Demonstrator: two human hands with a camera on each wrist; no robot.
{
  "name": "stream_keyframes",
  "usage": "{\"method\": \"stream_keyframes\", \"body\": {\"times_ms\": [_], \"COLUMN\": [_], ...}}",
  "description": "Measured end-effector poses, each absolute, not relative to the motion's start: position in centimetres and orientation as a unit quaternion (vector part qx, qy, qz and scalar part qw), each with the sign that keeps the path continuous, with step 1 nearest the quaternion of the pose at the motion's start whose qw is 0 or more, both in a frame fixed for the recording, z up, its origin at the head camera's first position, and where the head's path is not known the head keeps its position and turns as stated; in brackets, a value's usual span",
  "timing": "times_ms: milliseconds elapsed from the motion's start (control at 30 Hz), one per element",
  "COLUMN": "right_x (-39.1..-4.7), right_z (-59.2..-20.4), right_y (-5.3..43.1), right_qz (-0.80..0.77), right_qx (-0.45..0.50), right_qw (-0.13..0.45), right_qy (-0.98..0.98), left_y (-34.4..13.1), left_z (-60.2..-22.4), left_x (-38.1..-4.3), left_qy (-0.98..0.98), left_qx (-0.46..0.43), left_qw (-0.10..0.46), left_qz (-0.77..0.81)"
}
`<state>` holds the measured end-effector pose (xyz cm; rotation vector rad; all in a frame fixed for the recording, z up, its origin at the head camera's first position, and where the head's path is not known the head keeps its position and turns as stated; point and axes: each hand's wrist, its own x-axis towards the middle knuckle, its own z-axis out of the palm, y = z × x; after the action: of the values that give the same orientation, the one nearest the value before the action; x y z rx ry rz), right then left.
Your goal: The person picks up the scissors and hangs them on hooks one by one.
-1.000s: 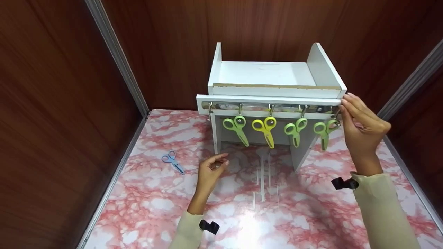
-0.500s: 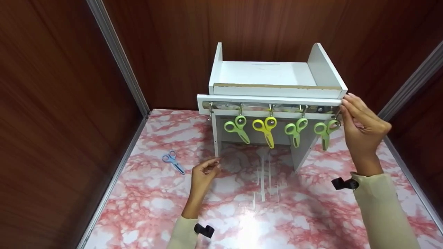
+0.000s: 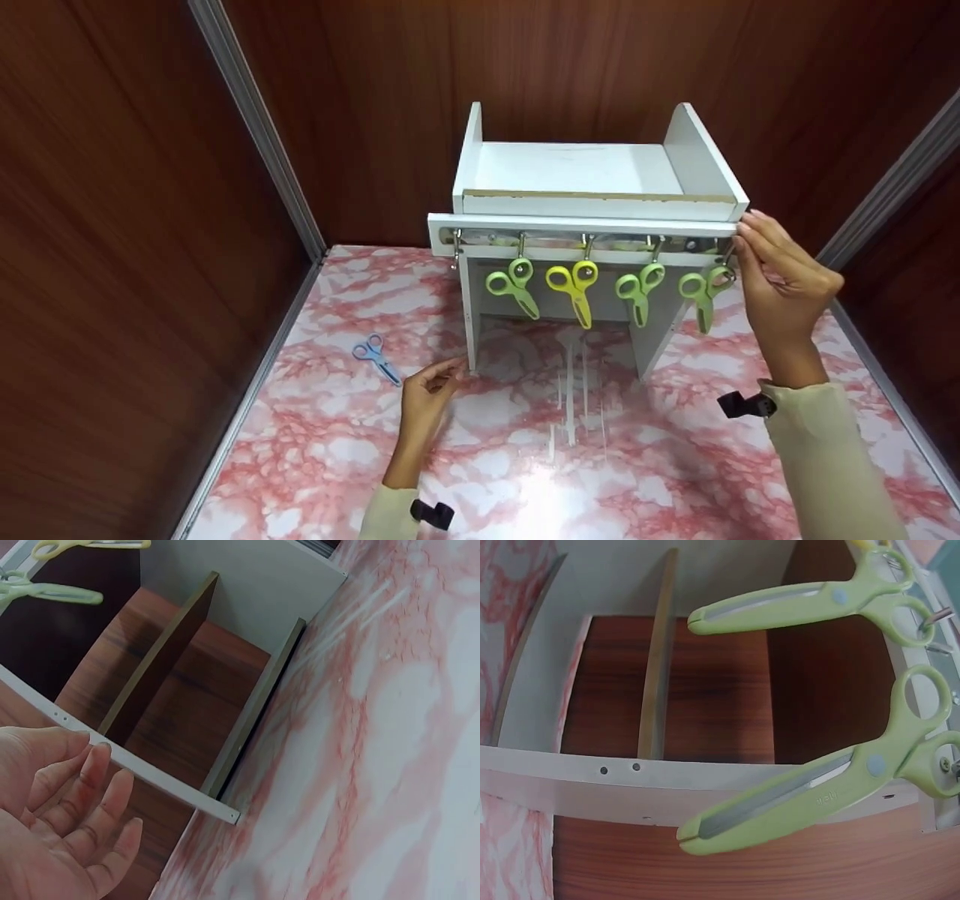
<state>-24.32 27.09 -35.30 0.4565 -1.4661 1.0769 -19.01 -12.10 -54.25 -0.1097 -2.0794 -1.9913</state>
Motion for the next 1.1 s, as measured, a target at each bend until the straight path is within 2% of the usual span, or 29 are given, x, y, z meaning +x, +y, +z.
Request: {"method": "stream_keyframes", "body": {"times_ms": [733,967,1100], "right_x": [-24.2,-24.1,-24.1], "right_z": [-35.4,-35.2,-35.2], "right_y": [27.1,27.1,27.1], "right_qz": [0.462,0.464,0.464], "right_qx": [0.206,0.203,0.201], "right_qw": [0.588,0.586,0.586], "right_qy": [-0.631,-0.633,-0.633], "left_y": [-15.1,-16.2,-16.7], "left_z": [-54.9,-58.2,-58.8], "left_x": [-19.3,-21.3,-21.9], "left_qy": [-0.737,-0.733,-0.747], "left_qx": [0.009,0.019,0.041], "left_qw": [0.149,0.161,0.157], "left_qz": [-0.659,-0.661,-0.644]}}
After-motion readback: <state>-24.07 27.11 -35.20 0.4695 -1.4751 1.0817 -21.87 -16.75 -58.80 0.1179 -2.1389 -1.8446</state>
